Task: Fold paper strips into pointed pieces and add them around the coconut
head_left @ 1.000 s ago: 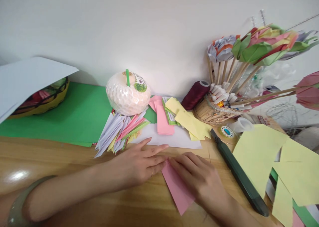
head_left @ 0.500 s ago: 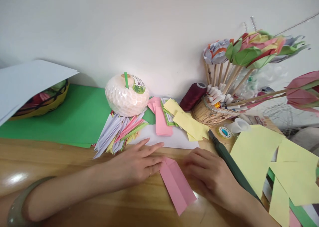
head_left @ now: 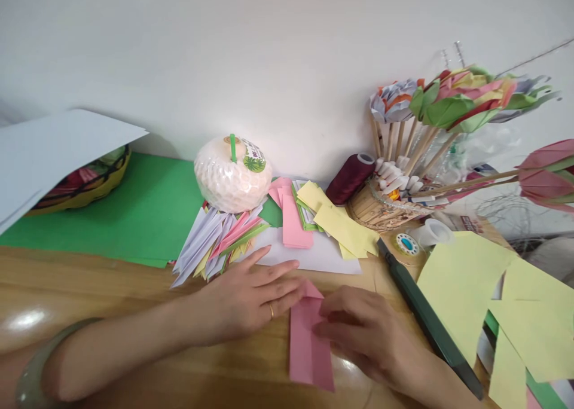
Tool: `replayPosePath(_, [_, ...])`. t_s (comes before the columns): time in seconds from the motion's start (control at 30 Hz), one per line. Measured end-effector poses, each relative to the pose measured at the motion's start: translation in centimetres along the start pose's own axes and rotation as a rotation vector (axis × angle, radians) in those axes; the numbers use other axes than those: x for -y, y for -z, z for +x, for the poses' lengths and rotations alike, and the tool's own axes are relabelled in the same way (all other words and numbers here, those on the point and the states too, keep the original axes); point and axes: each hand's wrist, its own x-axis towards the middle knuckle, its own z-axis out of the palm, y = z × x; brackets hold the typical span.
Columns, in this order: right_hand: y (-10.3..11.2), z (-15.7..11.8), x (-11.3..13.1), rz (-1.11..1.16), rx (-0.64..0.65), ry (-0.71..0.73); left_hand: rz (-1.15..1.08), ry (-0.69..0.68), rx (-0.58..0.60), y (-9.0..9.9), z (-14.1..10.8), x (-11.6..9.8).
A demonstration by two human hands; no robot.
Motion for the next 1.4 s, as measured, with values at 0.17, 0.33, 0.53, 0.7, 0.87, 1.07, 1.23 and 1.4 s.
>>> replayPosePath(0.17, [-0.8, 0.0, 0.0, -0.284, -0.162, 0.036, -0.104, -0.059, -0.156, 0.2, 0.2, -0.8])
replayPosePath(0.33, [-1.5, 0.2, -0.3, -0.319, -0.034, -0.051, -0.051, -0.034, -0.026, -1.1, -0.3, -1.0])
replayPosePath(0.53, [-1.7, 0.3, 0.3, -0.195, 0.014, 0.004, -0.024, -0.03, -0.026, -1.3, -0.4, -0.8])
replayPosePath(0.7, [-1.9, 0.4, 0.0, -0.017, 0.01, -0.099, -0.028, -0.051, -0.039, -1.1, -0.2, -0.9])
replayPosePath(0.87, [-2.1, 0.4, -0.1, 0.182, 0.007, -0.264, -0.08, -0.047, -0.05, -1.0, -0.1, -1.4])
replayPosePath(1.07, [-2.7, 0.7, 0.4, 0.23, -0.001, -0.47, -0.058, -0.047, -0.042, -0.7, 0.0, -2.4])
replayPosePath(1.23, [-3.3, 0.9, 0.7, 0.152, -0.069, -0.497, -0.06, -0.039, 0.007, -0.7, 0.1, -2.9])
replayPosePath(1.4, [-3.5, 0.9, 0.7, 0.105, -0.068, -0.508, -0.073, -0.026, 0.023, -0.6, 0.0, -3.1])
